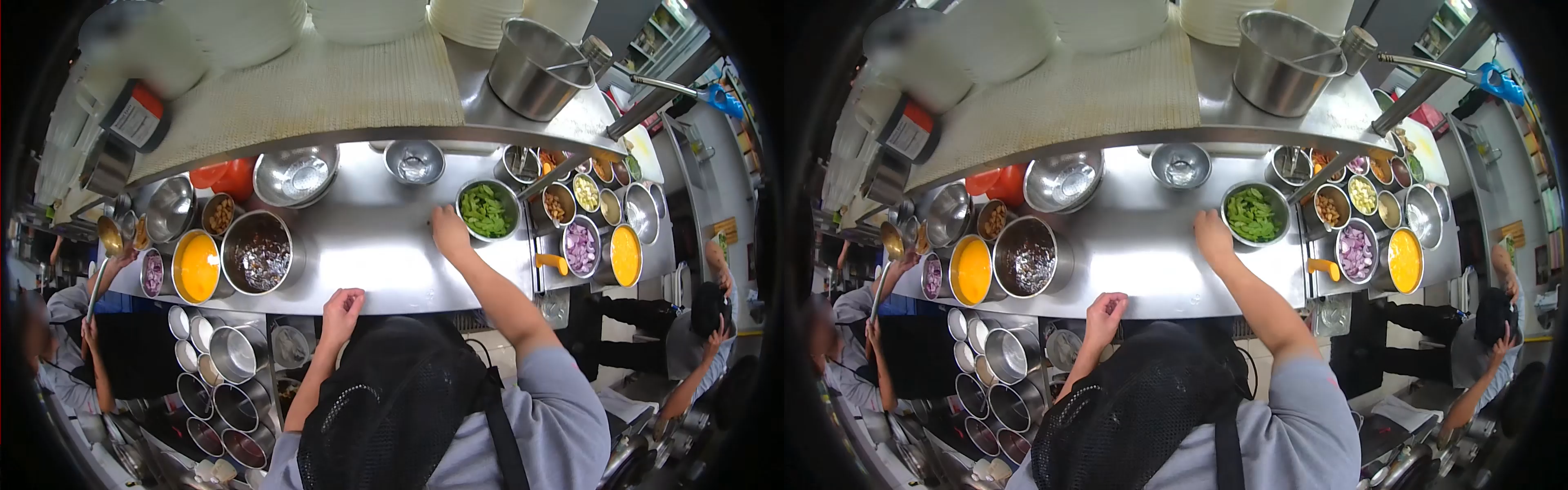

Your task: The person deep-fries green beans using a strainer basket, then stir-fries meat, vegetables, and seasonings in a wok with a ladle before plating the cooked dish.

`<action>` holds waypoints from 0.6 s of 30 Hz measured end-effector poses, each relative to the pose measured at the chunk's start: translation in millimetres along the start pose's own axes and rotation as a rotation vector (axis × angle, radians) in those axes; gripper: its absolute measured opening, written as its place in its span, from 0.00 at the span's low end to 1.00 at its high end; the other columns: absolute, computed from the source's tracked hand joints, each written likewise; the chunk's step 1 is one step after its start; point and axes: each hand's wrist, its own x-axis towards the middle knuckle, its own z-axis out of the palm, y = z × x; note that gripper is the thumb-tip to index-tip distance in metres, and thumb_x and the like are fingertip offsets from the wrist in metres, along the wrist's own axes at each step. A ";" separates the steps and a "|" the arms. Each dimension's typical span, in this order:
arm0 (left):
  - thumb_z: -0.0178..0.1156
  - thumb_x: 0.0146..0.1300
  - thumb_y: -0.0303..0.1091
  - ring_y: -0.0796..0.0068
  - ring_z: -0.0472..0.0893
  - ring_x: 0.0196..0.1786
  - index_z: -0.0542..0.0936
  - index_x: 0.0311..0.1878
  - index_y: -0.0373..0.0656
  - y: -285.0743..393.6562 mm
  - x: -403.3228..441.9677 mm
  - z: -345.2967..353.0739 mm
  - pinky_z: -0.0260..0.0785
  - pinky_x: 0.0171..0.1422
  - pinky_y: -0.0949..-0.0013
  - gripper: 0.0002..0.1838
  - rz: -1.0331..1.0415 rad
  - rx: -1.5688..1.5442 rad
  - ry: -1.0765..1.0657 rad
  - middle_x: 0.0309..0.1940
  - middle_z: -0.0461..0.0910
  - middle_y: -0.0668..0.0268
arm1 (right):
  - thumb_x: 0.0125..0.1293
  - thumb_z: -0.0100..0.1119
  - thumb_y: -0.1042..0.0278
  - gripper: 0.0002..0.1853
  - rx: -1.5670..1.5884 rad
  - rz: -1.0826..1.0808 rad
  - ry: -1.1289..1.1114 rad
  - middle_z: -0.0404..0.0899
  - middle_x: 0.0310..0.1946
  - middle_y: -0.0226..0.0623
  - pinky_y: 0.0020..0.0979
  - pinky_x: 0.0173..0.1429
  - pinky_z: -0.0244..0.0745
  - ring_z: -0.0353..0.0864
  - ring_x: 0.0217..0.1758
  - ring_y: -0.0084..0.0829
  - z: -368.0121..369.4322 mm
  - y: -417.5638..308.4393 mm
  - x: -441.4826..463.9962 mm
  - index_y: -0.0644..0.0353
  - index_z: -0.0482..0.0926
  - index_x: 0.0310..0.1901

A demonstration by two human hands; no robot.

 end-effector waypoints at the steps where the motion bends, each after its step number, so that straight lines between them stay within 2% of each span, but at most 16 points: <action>1: 0.68 0.70 0.29 0.78 0.79 0.33 0.87 0.47 0.38 -0.5 2.9 1.8 0.74 0.41 0.71 0.07 -0.012 -0.032 0.002 0.34 0.82 0.66 | 0.63 0.63 0.76 0.08 0.189 0.125 0.094 0.87 0.42 0.42 0.34 0.45 0.86 0.89 0.42 0.42 -5.5 0.7 -4.0 0.66 0.88 0.41; 3: 0.69 0.70 0.31 0.79 0.80 0.35 0.87 0.47 0.39 -4.9 18.4 9.9 0.75 0.43 0.72 0.07 -0.014 -0.080 0.000 0.36 0.84 0.66 | 0.65 0.65 0.77 0.08 0.763 0.067 0.239 0.87 0.39 0.43 0.32 0.40 0.82 0.88 0.35 0.35 -77.6 -3.3 -25.9 0.69 0.85 0.45; 5: 0.69 0.71 0.33 0.80 0.80 0.36 0.87 0.47 0.38 8.8 52.1 23.1 0.75 0.45 0.72 0.09 -0.035 -0.131 -0.035 0.37 0.86 0.68 | 0.66 0.68 0.79 0.08 1.170 0.188 0.117 0.88 0.37 0.41 0.27 0.36 0.78 0.85 0.32 0.24 -159.0 -10.2 -57.7 0.68 0.84 0.46; 6: 0.70 0.71 0.35 0.81 0.80 0.38 0.87 0.48 0.37 11.4 76.3 32.2 0.75 0.48 0.72 0.11 0.003 -0.134 -0.060 0.39 0.87 0.69 | 0.67 0.69 0.80 0.08 1.357 0.137 0.123 0.88 0.37 0.42 0.25 0.36 0.77 0.83 0.32 0.21 -192.0 -10.4 -73.8 0.67 0.84 0.46; 7: 0.68 0.72 0.34 0.81 0.81 0.41 0.85 0.54 0.38 21.9 101.6 40.5 0.75 0.48 0.72 0.13 -0.015 -0.138 -0.112 0.39 0.85 0.69 | 0.67 0.70 0.80 0.07 1.540 0.087 0.136 0.87 0.37 0.43 0.23 0.35 0.76 0.81 0.31 0.18 -223.4 -9.0 -90.2 0.67 0.84 0.45; 8: 0.69 0.72 0.35 0.79 0.80 0.37 0.82 0.54 0.39 15.7 132.9 58.0 0.74 0.43 0.72 0.14 -0.116 -0.359 -0.164 0.38 0.83 0.70 | 0.66 0.71 0.82 0.07 1.718 -0.056 0.175 0.87 0.38 0.44 0.22 0.35 0.76 0.81 0.31 0.19 -256.7 -9.8 -106.4 0.66 0.84 0.44; 9: 0.69 0.72 0.37 0.78 0.80 0.36 0.81 0.52 0.40 18.0 163.1 75.2 0.75 0.40 0.71 0.13 -0.164 -0.450 -0.140 0.37 0.82 0.69 | 0.65 0.72 0.83 0.07 1.882 -0.207 0.224 0.88 0.40 0.46 0.21 0.36 0.76 0.81 0.31 0.20 -288.5 -11.0 -120.2 0.65 0.85 0.43; 10: 0.70 0.72 0.38 0.76 0.80 0.35 0.80 0.50 0.41 26.4 190.1 91.9 0.76 0.37 0.70 0.13 -0.216 -0.539 -0.123 0.36 0.80 0.68 | 0.65 0.72 0.82 0.07 1.894 -0.410 0.191 0.87 0.42 0.48 0.21 0.36 0.76 0.82 0.31 0.23 -319.7 -8.1 -130.9 0.65 0.85 0.42; 12: 0.70 0.72 0.42 0.72 0.83 0.35 0.78 0.49 0.42 52.2 234.2 109.4 0.80 0.35 0.67 0.16 -0.452 -0.636 -0.155 0.38 0.79 0.66 | 0.66 0.72 0.81 0.06 1.951 -0.775 0.097 0.86 0.47 0.51 0.23 0.39 0.78 0.84 0.33 0.28 -354.9 -0.3 -144.2 0.67 0.87 0.43; 13: 0.68 0.73 0.46 0.67 0.85 0.37 0.76 0.54 0.41 29.0 261.4 124.3 0.82 0.36 0.66 0.20 -0.438 -0.752 -0.196 0.40 0.79 0.64 | 0.66 0.72 0.79 0.04 2.007 -0.862 0.101 0.86 0.46 0.53 0.25 0.37 0.79 0.84 0.32 0.32 -365.3 -1.0 -150.0 0.70 0.87 0.40; 14: 0.66 0.75 0.47 0.63 0.85 0.37 0.75 0.55 0.39 34.2 275.6 133.6 0.82 0.35 0.66 0.22 -0.508 -0.785 -0.170 0.42 0.78 0.61 | 0.67 0.71 0.78 0.05 2.061 -0.953 0.099 0.86 0.44 0.56 0.27 0.35 0.80 0.85 0.30 0.36 -375.7 -1.7 -156.1 0.72 0.87 0.38; 15: 0.63 0.77 0.44 0.59 0.85 0.37 0.76 0.54 0.36 45.1 280.7 139.1 0.82 0.35 0.66 0.18 -0.556 -0.837 -0.124 0.40 0.78 0.59 | 0.68 0.70 0.76 0.10 2.120 -0.964 0.165 0.87 0.38 0.61 0.30 0.28 0.80 0.86 0.25 0.41 -381.9 -8.1 -163.2 0.77 0.86 0.32; 17: 0.62 0.76 0.38 0.61 0.87 0.35 0.76 0.51 0.37 17.4 305.9 145.4 0.84 0.34 0.65 0.13 -0.513 -0.914 -0.151 0.41 0.83 0.57 | 0.67 0.74 0.77 0.05 2.116 -1.024 0.347 0.88 0.39 0.51 0.29 0.39 0.83 0.88 0.37 0.38 -375.9 -8.0 -176.3 0.71 0.87 0.36; 18: 0.60 0.76 0.37 0.60 0.87 0.36 0.76 0.51 0.36 14.8 308.3 145.7 0.85 0.35 0.65 0.12 -0.500 -0.902 -0.120 0.42 0.84 0.57 | 0.68 0.73 0.77 0.05 2.003 -0.953 0.211 0.86 0.47 0.52 0.29 0.43 0.82 0.87 0.41 0.35 -376.5 7.1 -185.8 0.70 0.88 0.41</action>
